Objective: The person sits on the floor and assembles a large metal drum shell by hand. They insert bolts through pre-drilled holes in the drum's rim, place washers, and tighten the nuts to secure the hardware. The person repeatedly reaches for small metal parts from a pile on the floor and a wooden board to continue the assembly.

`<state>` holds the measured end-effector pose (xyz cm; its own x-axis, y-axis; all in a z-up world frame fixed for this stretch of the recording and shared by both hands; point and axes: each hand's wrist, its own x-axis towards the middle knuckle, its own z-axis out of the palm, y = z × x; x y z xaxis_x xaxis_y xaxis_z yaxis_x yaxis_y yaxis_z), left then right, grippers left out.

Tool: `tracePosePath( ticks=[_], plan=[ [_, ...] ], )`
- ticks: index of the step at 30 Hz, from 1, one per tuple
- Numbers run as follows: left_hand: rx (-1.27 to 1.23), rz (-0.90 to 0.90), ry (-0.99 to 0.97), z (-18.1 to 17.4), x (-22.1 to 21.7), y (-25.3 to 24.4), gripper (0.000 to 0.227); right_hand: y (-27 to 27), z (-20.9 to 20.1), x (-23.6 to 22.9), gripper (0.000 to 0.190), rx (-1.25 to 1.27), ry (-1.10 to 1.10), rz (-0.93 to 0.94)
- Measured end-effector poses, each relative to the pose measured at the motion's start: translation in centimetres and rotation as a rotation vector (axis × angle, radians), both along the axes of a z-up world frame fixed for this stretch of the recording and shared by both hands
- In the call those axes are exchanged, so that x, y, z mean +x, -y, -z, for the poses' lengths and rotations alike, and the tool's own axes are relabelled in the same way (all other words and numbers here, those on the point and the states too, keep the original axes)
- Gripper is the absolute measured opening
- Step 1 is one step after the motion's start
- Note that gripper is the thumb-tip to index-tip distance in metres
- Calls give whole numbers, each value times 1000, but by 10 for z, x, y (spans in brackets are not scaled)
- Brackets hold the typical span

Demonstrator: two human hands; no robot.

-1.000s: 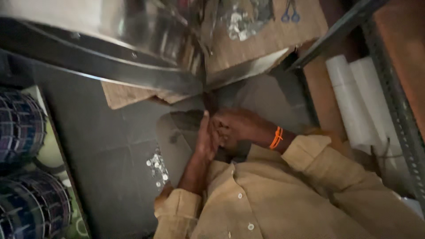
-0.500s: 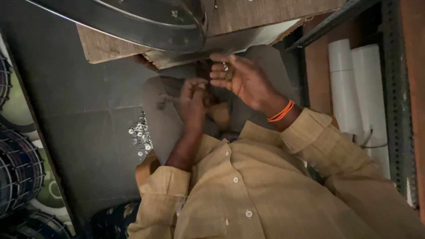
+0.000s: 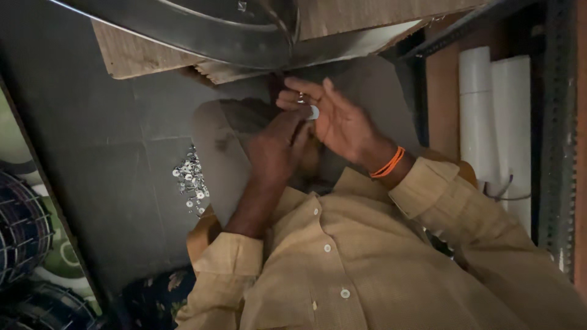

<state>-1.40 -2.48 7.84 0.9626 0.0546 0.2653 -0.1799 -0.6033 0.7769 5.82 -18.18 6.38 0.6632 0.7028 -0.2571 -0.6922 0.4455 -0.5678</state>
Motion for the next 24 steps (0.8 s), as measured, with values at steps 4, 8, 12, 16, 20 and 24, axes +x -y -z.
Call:
tracePosePath(
  ticks=[4,8,12,16,20,24],
  plan=[
    [-71,-107,-106,18,-2,-4,16,4,13,5,62,-123,97,-13],
    [-692,-175,-357,41,7,-15,10,10,18,18,43,-532,477,-89],
    [-940,-214,-459,34,10,-24,11,16,-7,19,45,-603,571,-162],
    [-1099,-201,-535,16,12,-25,11,9,-16,19,45,-766,526,-233],
    [-991,-240,-575,6,13,-25,8,13,-7,23,28,-719,506,-201],
    [-989,-263,-561,6,13,-27,8,20,-3,27,29,-569,553,-154]
  ],
)
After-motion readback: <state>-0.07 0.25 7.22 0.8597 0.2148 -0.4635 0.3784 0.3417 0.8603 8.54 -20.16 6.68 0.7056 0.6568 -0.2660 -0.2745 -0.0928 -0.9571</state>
